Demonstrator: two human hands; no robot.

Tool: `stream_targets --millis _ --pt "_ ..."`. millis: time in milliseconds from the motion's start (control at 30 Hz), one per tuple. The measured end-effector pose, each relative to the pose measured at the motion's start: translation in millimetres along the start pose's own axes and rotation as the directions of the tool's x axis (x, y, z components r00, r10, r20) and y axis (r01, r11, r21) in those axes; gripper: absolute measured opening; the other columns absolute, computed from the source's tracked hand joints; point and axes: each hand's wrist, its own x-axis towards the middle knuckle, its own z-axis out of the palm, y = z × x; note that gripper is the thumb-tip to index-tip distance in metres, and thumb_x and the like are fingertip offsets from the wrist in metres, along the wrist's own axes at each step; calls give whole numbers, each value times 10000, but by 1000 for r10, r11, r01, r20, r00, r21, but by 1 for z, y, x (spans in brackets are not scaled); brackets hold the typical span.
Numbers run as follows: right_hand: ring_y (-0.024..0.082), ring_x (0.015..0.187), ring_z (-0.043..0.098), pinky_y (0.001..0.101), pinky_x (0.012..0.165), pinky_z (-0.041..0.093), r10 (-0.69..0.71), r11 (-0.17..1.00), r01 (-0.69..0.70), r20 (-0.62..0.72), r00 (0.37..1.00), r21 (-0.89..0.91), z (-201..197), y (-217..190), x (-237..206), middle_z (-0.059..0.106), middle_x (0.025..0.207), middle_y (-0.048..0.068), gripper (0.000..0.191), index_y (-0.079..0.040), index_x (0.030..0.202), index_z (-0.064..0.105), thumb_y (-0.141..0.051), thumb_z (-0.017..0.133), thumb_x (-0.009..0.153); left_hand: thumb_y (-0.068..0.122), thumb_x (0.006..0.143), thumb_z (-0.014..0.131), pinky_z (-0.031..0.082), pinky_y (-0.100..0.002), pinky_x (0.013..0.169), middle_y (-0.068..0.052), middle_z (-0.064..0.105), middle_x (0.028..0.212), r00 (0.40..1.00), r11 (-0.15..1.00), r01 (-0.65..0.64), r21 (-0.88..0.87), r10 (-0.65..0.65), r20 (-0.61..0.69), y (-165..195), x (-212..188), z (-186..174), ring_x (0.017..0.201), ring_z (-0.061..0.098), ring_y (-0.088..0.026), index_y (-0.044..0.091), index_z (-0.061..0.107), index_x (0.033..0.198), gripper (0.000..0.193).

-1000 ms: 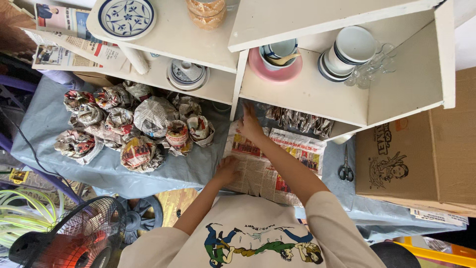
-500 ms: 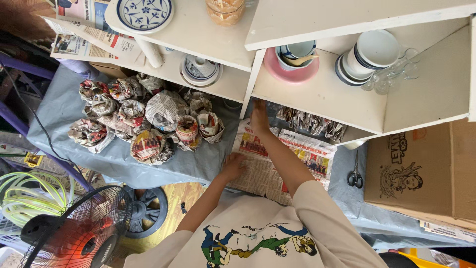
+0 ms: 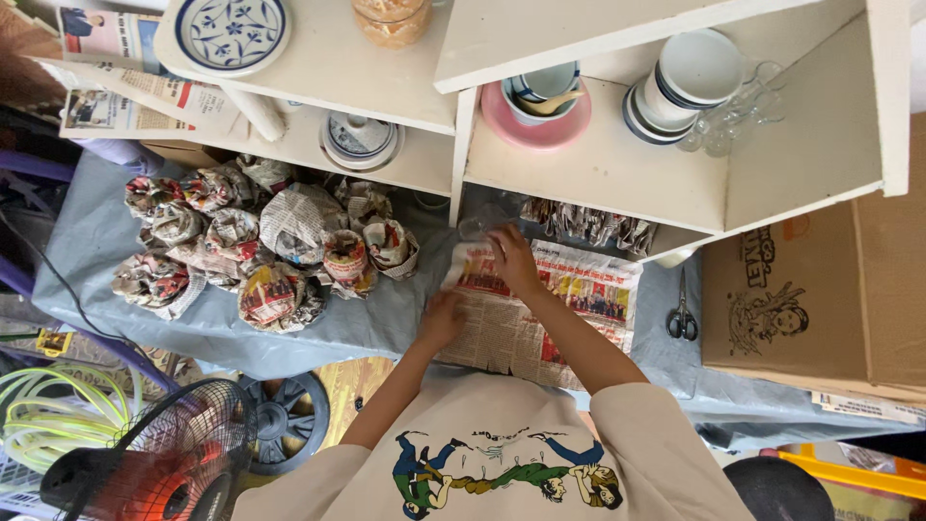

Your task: The person wraps ceramic cups and small bowls in sheets of newspaper, folding the paper around each piece by hand, and places the wrapped pieces on the table and onto the white shelf alongside other already wrapped ceramics.

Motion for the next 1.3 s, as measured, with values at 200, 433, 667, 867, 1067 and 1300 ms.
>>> stream_targets --millis 200,433,667,867,1067,1300 --pt "179 862 612 328 779 535 195 929 -266 270 943 257 -52 50 -62 588 1020 91 106 -27 1107 588 -93 609 1026 232 727 837 380 -586 1042 -224 411 1413 919 958 277 76 -241 -313 -16 -11 2 1248 428 -462 113 391 1443 852" --pt "104 718 486 277 646 438 373 849 -443 267 889 287 -70 76 -108 545 884 24 105 -66 1120 554 -96 559 1020 248 666 878 416 -562 1004 -135 482 1392 995 987 92 128 -85 -60 -2 -1 -14 1280 463 -390 185 481 1426 860" --pt "80 737 446 254 642 392 456 773 -431 66 888 465 -128 75 -125 525 848 -13 56 -41 1085 591 -88 574 1057 275 882 742 503 -484 837 -132 694 1118 987 992 -125 -18 123 -103 18 14 -14 1007 637 -346 82 751 1028 242" --pt "123 807 523 300 717 456 448 800 -525 293 845 291 -126 62 -142 574 894 14 131 -47 1071 617 -155 581 1007 422 1088 544 515 -441 730 -280 702 870 967 940 210 -268 -240 -87 4 39 -7 768 679 -373 -39 702 994 496" --pt "178 946 592 361 830 498 407 843 -505 396 823 184 -47 48 -120 616 1069 79 297 -47 1243 626 -242 604 1021 373 999 624 550 -345 656 -141 728 896 882 816 459 -352 -369 294 -7 28 -19 754 687 -197 -6 709 1081 397" --pt "262 886 678 359 760 575 513 825 -556 277 813 104 -36 37 -105 591 1218 143 538 -82 1419 554 -199 731 924 344 1021 603 487 -318 676 -123 715 890 923 838 336 -429 -203 327 7 5 -7 741 598 -158 -13 729 1154 402"
